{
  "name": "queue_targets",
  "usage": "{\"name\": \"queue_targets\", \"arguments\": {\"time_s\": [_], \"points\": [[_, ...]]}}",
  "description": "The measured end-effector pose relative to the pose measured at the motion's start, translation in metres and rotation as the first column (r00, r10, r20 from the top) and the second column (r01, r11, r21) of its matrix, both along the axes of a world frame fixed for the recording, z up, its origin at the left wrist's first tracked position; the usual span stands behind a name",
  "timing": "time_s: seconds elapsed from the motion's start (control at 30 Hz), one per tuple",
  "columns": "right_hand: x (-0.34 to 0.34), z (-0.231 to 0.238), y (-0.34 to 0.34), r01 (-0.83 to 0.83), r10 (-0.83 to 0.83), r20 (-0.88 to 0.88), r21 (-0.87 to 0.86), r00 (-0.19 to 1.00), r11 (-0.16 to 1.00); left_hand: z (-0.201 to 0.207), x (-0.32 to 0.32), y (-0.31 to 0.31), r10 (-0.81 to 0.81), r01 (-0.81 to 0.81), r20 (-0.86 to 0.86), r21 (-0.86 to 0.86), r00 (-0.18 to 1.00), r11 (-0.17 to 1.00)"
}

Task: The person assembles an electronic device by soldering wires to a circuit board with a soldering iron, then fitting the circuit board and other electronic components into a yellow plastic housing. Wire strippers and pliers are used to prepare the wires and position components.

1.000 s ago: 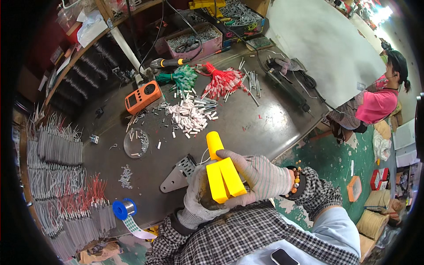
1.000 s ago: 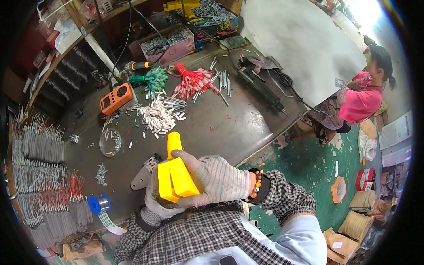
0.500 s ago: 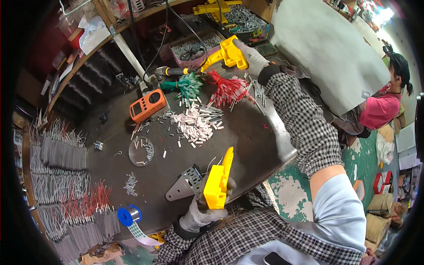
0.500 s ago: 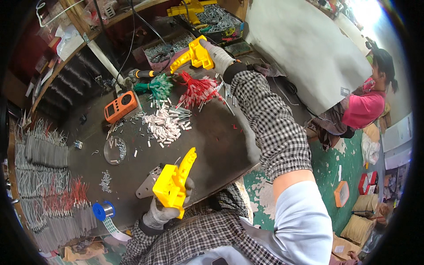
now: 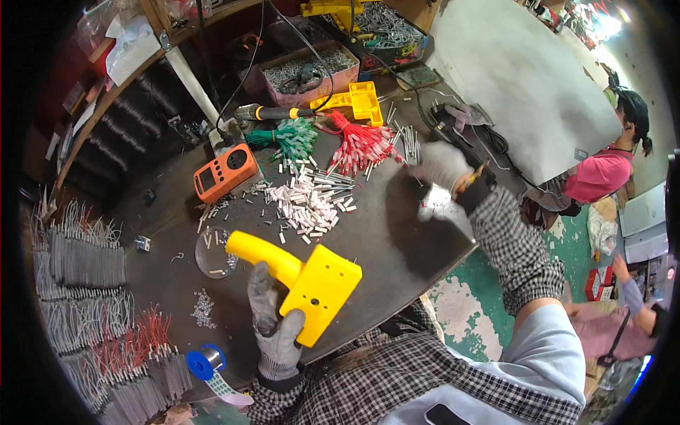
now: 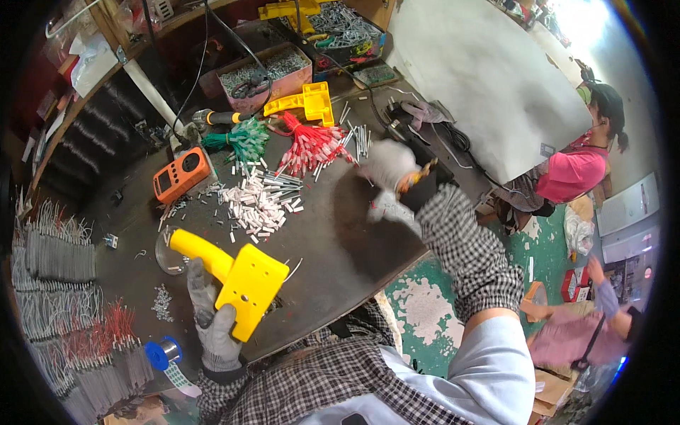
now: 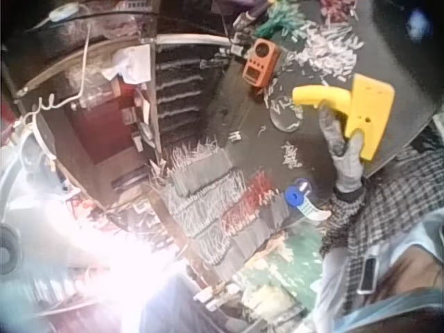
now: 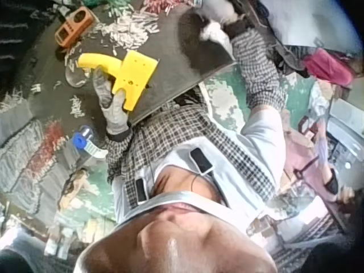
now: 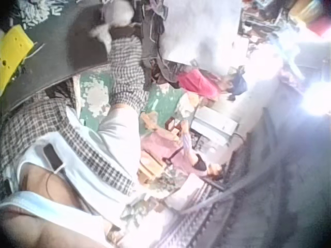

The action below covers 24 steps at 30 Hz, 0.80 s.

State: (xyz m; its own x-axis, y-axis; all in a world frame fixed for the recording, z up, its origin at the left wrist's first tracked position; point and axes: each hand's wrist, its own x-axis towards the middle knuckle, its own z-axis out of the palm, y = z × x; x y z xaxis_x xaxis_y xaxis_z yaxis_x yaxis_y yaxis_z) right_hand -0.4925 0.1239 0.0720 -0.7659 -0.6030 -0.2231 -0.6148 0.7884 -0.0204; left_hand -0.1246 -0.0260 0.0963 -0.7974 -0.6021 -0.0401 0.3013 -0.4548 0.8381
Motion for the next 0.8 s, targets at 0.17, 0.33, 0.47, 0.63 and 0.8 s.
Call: {"name": "queue_targets", "arguments": {"time_s": [0.17,0.33,0.47,0.63,0.8], "points": [[0.030,-0.004,0.035,-0.022,0.015,-0.040,-0.178,0.999,0.984,-0.004,-0.008,-0.008,0.045,-0.042,0.040,-0.069,0.998,0.997],[0.012,-0.001,0.054,-0.222,0.152,-0.278,-0.239,0.948,0.945,-0.011,-0.004,-0.016,0.031,-0.028,0.026,-0.120,0.999,0.992],[-0.007,0.000,0.044,-0.529,0.468,-0.379,-0.069,0.798,0.846,-0.003,-0.007,-0.011,0.051,-0.043,0.078,-0.108,0.996,0.993],[-0.017,-0.011,0.033,-0.724,0.687,-0.393,0.075,0.611,0.686,0.000,-0.001,-0.006,0.080,-0.069,0.087,-0.118,0.993,0.991],[-0.017,-0.010,0.022,-0.815,0.781,-0.390,0.115,0.489,0.568,-0.004,0.007,-0.004,0.082,-0.064,0.125,-0.140,0.989,0.988]]}}
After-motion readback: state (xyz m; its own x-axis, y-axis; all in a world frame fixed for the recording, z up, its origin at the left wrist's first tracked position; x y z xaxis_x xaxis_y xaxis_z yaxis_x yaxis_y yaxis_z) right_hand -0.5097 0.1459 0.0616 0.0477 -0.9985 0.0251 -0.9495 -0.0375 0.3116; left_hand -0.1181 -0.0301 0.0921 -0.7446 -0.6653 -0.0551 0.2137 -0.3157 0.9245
